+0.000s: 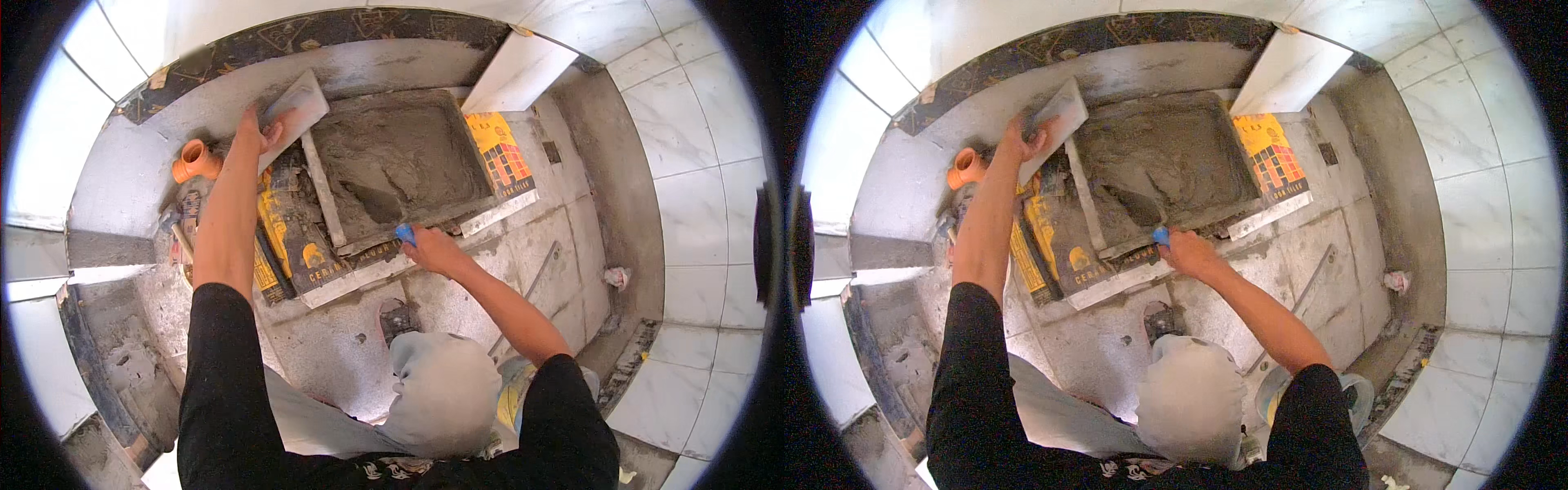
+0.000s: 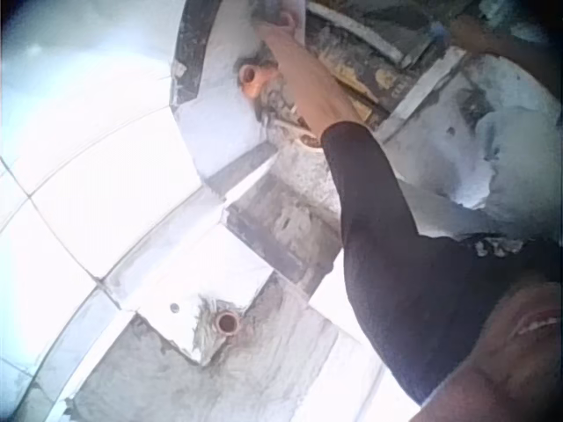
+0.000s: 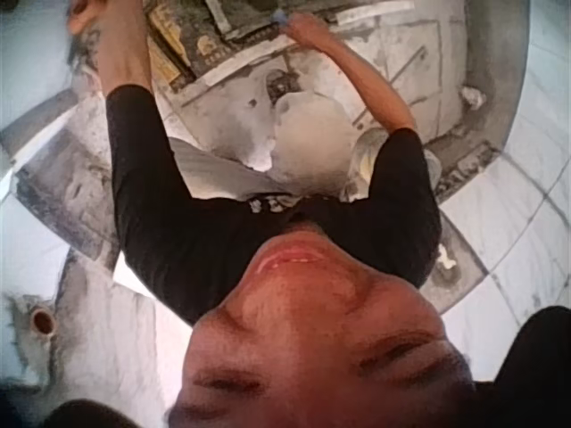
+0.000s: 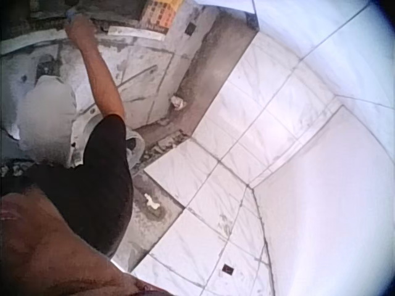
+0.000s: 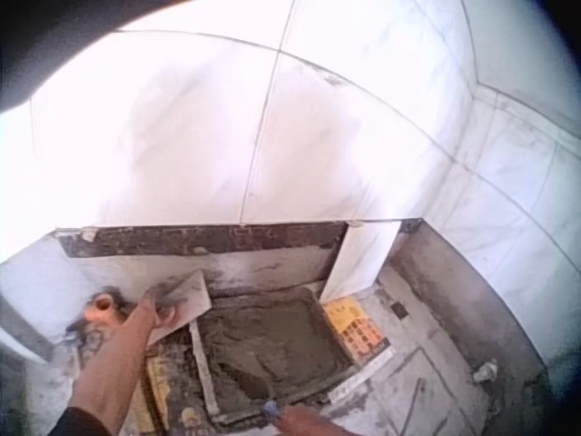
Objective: Apply mortar and place ceramic tiles on a wall section.
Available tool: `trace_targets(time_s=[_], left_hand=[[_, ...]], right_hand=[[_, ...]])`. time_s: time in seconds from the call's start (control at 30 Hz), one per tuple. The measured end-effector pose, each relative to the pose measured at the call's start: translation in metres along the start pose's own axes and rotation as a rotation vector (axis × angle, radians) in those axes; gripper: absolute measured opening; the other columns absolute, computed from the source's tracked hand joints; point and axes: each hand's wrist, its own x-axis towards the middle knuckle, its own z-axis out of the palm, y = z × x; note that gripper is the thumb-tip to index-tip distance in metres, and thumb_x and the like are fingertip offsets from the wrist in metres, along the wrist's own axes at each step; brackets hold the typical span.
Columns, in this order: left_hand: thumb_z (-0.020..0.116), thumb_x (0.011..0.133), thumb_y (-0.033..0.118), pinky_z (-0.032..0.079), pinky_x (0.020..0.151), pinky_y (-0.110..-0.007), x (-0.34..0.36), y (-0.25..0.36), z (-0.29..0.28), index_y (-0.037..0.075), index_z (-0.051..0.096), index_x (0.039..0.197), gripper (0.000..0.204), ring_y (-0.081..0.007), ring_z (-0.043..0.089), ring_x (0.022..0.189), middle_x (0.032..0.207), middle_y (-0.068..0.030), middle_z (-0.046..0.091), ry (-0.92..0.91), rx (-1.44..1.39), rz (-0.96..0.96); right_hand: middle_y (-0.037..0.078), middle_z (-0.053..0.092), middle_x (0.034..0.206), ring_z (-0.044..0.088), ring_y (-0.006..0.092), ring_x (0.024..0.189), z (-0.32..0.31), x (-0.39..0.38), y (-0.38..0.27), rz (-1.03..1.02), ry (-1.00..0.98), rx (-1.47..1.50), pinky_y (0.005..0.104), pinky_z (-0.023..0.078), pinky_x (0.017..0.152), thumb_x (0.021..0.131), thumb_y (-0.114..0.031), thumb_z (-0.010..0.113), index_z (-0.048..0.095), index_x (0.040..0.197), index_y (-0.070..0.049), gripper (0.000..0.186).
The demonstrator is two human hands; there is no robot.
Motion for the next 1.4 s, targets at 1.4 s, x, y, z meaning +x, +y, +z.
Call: trace_targets(time_s=[1.4], left_hand=[[0.057,0.088,0.032,0.047,0.087,-0.033,-0.429,-0.13,-0.206,0.001,0.05,0.127,0.05,-0.0201,0.057,0.101,0.116,-0.01,0.058,0.128,0.179,0.905]], right_hand=[[0.024,0.061,0.069,0.063,0.0294,0.058,-0.087,0.224,0.111,-0.005,-0.298,-0.121,0.0426,0.051,0.059,0.07,-0.017,0.055,0.056,0.069,0.011,0.028]])
